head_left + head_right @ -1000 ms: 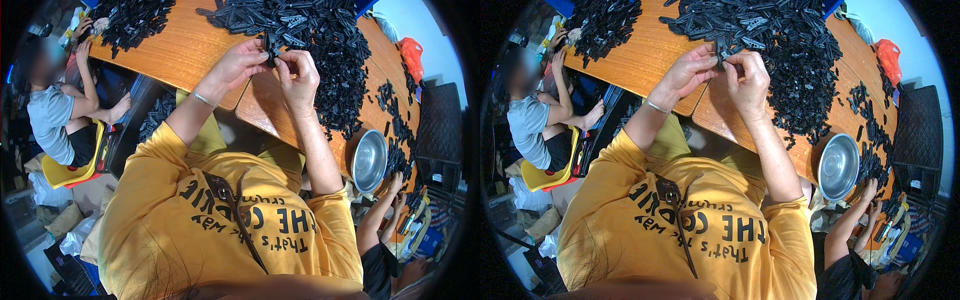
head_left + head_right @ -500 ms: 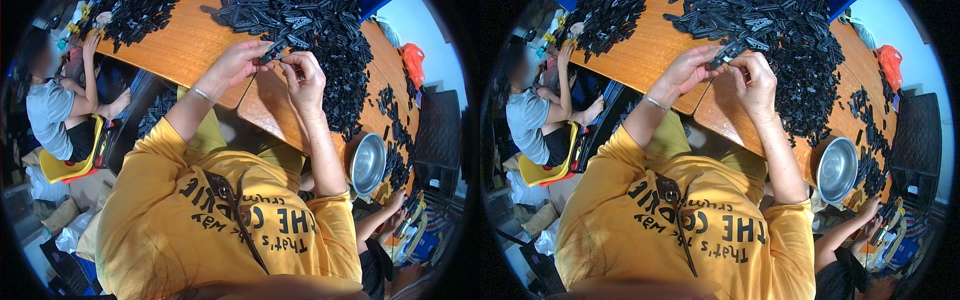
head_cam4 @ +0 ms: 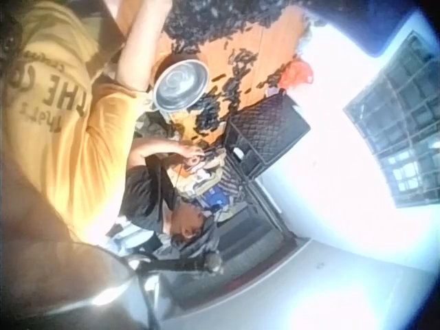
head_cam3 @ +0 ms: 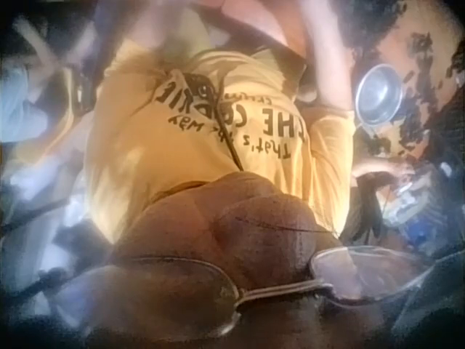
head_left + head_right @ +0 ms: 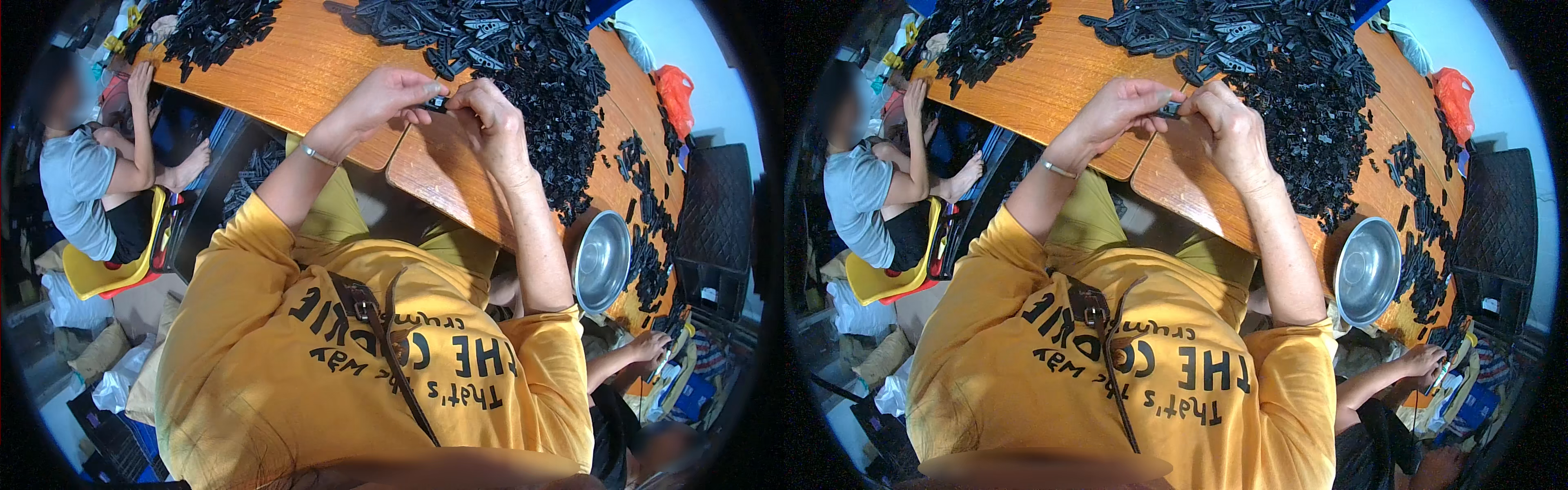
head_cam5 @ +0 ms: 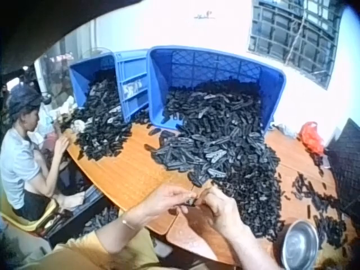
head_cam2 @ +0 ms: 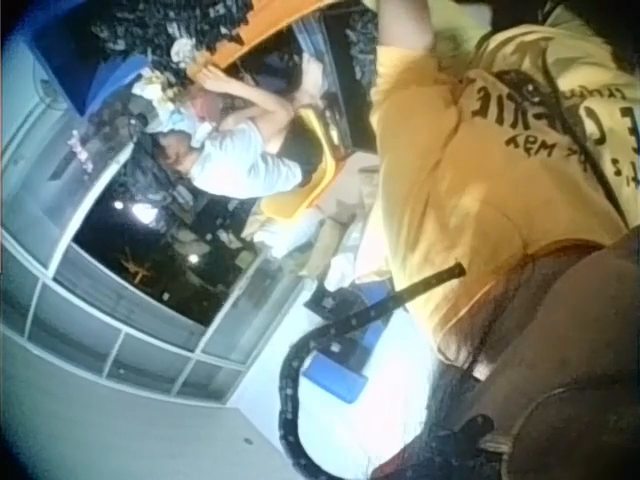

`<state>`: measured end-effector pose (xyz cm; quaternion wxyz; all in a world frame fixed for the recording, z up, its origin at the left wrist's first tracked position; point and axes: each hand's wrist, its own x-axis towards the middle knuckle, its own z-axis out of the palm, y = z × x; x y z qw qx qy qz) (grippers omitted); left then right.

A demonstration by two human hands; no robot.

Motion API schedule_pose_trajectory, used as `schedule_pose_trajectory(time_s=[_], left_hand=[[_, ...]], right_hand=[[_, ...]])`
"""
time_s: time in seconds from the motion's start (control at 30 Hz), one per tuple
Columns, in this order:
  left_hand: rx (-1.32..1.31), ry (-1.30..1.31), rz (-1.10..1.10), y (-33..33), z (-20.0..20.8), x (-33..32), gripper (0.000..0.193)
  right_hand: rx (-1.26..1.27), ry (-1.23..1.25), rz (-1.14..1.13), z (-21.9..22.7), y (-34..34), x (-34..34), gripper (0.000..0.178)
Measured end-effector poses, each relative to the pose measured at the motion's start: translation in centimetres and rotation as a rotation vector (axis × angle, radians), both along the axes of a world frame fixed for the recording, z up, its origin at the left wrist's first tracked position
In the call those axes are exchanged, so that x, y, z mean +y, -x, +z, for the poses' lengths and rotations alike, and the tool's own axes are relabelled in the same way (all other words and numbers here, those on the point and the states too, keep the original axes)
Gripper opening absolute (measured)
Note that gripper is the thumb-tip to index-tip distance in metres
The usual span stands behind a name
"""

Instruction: The person assembles or inspects small black plastic components by hand at a workshop table.

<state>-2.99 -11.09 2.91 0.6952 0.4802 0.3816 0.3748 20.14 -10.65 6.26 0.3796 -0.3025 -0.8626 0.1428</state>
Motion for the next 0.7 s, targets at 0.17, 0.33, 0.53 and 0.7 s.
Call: schedule_pose_trajectory(time_s=[0.17,0.33,0.53,0.7], left_hand=[[-0.005,-0.185,0.113,-0.5,-1.3,-2.2,0.028],[0.043,-0.278,0.144,1.6,-2.5,-4.5,0.033],[0.959,-0.487,-0.183,13.6,4.0,-8.6,0.026],[1.074,-0.698,0.059,11.7,4.6,-4.9,0.023]], right_hand=[[0.093,0.698,-0.198,-3.5,1.1,-0.6,0.03],[0.14,0.862,-0.12,-4.9,4.1,-2.2,0.029],[0.075,1.001,0.079,-4.9,4.8,-2.5,0.026],[-0.242,0.144,-0.474,-4.7,-0.8,3.3,0.019]])
